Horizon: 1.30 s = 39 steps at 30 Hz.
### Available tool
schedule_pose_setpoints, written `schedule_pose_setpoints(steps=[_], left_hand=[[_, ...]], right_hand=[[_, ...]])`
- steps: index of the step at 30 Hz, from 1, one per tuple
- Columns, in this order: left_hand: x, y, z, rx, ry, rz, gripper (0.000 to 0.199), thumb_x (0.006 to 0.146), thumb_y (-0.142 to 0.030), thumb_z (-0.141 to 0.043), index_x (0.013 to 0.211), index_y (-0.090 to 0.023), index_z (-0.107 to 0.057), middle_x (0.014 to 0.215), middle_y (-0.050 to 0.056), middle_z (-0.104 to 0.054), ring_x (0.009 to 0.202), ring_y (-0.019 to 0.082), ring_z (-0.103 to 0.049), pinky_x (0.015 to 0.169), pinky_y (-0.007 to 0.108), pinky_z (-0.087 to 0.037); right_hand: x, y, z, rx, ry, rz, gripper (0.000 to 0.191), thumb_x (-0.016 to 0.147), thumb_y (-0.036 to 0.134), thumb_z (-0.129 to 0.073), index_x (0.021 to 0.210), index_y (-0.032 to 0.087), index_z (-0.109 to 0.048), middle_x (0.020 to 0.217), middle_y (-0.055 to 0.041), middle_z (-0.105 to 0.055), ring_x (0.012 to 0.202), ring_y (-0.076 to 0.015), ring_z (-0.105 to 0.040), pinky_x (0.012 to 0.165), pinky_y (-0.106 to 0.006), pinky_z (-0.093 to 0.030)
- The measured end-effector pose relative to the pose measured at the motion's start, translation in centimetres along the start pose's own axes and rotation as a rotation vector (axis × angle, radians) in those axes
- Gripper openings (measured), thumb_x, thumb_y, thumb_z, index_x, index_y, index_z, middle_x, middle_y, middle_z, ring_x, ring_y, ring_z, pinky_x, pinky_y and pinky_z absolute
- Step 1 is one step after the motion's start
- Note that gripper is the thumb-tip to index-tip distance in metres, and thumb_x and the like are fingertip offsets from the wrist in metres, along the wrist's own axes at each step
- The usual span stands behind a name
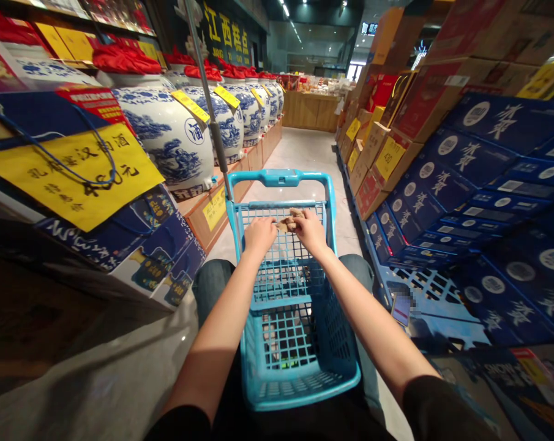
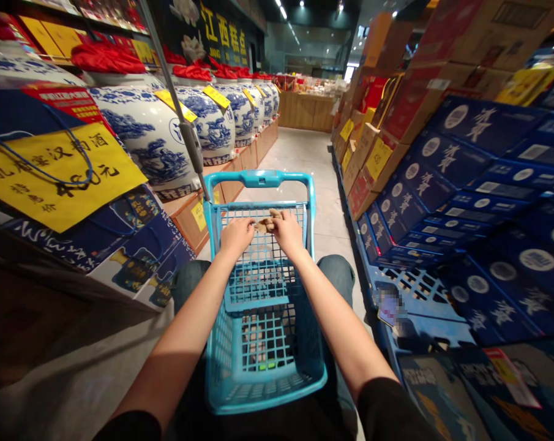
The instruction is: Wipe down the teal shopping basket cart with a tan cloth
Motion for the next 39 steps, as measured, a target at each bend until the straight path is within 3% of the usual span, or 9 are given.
schedule_pose_setpoints(steps=[4, 7, 10, 14, 17, 22, 30, 35, 39], left_hand=[[0.1, 0.1, 0.0, -0.003, 0.008, 0.02, 0.042, 0.101, -0.015, -0.049, 0.13, -0.021, -0.079, 0.13, 0.013, -0.079, 0.13, 0.036, -0.068, 0.101, 0.047, -0.06], [0.2, 0.1, -0.1, 0.002, 0.013, 0.027, 0.042, 0.102, -0.015, -0.049, 0.131, -0.021, -0.079, 0.13, 0.013, -0.079, 0.13, 0.036, -0.068, 0.101, 0.048, -0.06], [0.3, 0.2, 0.0, -0.009, 0.011, 0.027, 0.041, 0.102, -0.016, -0.05, 0.129, -0.023, -0.08, 0.13, 0.011, -0.08, 0.129, 0.035, -0.068, 0.102, 0.046, -0.06], [0.3, 0.4, 0.1, -0.013, 0.015, 0.025, 0.04, 0.102, -0.016, -0.052, 0.128, -0.025, -0.08, 0.132, 0.009, -0.079, 0.129, 0.034, -0.068, 0.104, 0.045, -0.059], [0.2, 0.5, 0.1, -0.012, 0.005, 0.018, 0.04, 0.102, -0.016, -0.051, 0.128, -0.026, -0.08, 0.131, 0.009, -0.08, 0.129, 0.034, -0.068, 0.104, 0.045, -0.059], [0.0, 0.3, 0.1, -0.016, -0.003, 0.013, 0.042, 0.101, -0.016, -0.05, 0.128, -0.024, -0.081, 0.129, 0.011, -0.08, 0.126, 0.035, -0.069, 0.103, 0.048, -0.06], [0.2, 0.3, 0.1, 0.001, 0.008, 0.008, 0.042, 0.101, -0.017, -0.05, 0.13, -0.023, -0.08, 0.132, 0.01, -0.079, 0.128, 0.035, -0.068, 0.104, 0.048, -0.059], [0.1, 0.4, 0.1, -0.003, -0.006, 0.0, 0.043, 0.101, -0.016, -0.049, 0.129, -0.024, -0.081, 0.131, 0.009, -0.08, 0.127, 0.034, -0.069, 0.104, 0.046, -0.059], [0.1, 0.3, 0.1, 0.006, -0.002, 0.005, 0.042, 0.102, -0.016, -0.05, 0.128, -0.024, -0.081, 0.132, 0.009, -0.08, 0.128, 0.034, -0.068, 0.104, 0.046, -0.059]], right_hand=[[2.2, -2.6, 2.0, 0.098, -0.232, -0.155, 0.035, 0.099, 0.014, -0.052, 0.12, 0.017, -0.081, 0.136, -0.0157, -0.063, 0.127, -0.0297, -0.058, 0.108, -0.042, -0.053], [1.7, -2.7, 1.6, 0.146, -0.378, -0.246, 0.044, 0.097, 0.011, -0.05, 0.133, 0.014, -0.075, 0.15, -0.0195, -0.056, 0.134, -0.0328, -0.053, 0.118, -0.05, -0.048], [0.8, 0.3, -0.4, 0.084, -0.301, -0.115, 0.046, 0.099, 0.015, -0.052, 0.141, 0.008, -0.069, 0.155, -0.0249, -0.053, 0.139, -0.0366, -0.048, 0.123, -0.054, -0.043], [0.6, 3.4, -1.7, 0.037, -0.149, 0.104, 0.046, 0.102, 0.018, -0.052, 0.145, 0.01, -0.068, 0.157, -0.0211, -0.055, 0.137, -0.0345, -0.049, 0.123, -0.048, -0.044], [1.4, 1.2, -0.5, 0.074, -0.156, 0.023, 0.044, 0.102, 0.015, -0.051, 0.141, 0.015, -0.071, 0.153, -0.0187, -0.058, 0.132, -0.0329, -0.054, 0.118, -0.047, -0.048], [1.7, -3.7, 2.0, 0.177, -0.354, -0.201, 0.042, 0.101, 0.014, -0.05, 0.135, 0.018, -0.074, 0.148, -0.017, -0.06, 0.13, -0.0311, -0.056, 0.114, -0.045, -0.051], [1.9, 0.2, 0.1, 0.076, -0.152, -0.045, 0.041, 0.103, 0.013, -0.05, 0.133, 0.021, -0.077, 0.145, -0.0161, -0.062, 0.126, -0.0314, -0.057, 0.104, -0.043, -0.054], [2.0, -3.1, 2.0, 0.147, -0.319, -0.196, 0.038, 0.102, 0.014, -0.053, 0.13, 0.019, -0.078, 0.143, -0.0163, -0.061, 0.127, -0.0307, -0.057, 0.111, -0.043, -0.053], [1.9, -2.2, 1.0, 0.161, -0.288, -0.126, 0.041, 0.099, 0.011, -0.053, 0.13, 0.02, -0.078, 0.142, -0.0153, -0.062, 0.125, -0.031, -0.057, 0.11, -0.045, -0.053]])
Point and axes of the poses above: each hand's wrist, its own x-axis towards the middle knuckle, its own z-axis out of the back of the hand, y = z × x, the point moved 7 cm from there along x, towards the middle knuckle
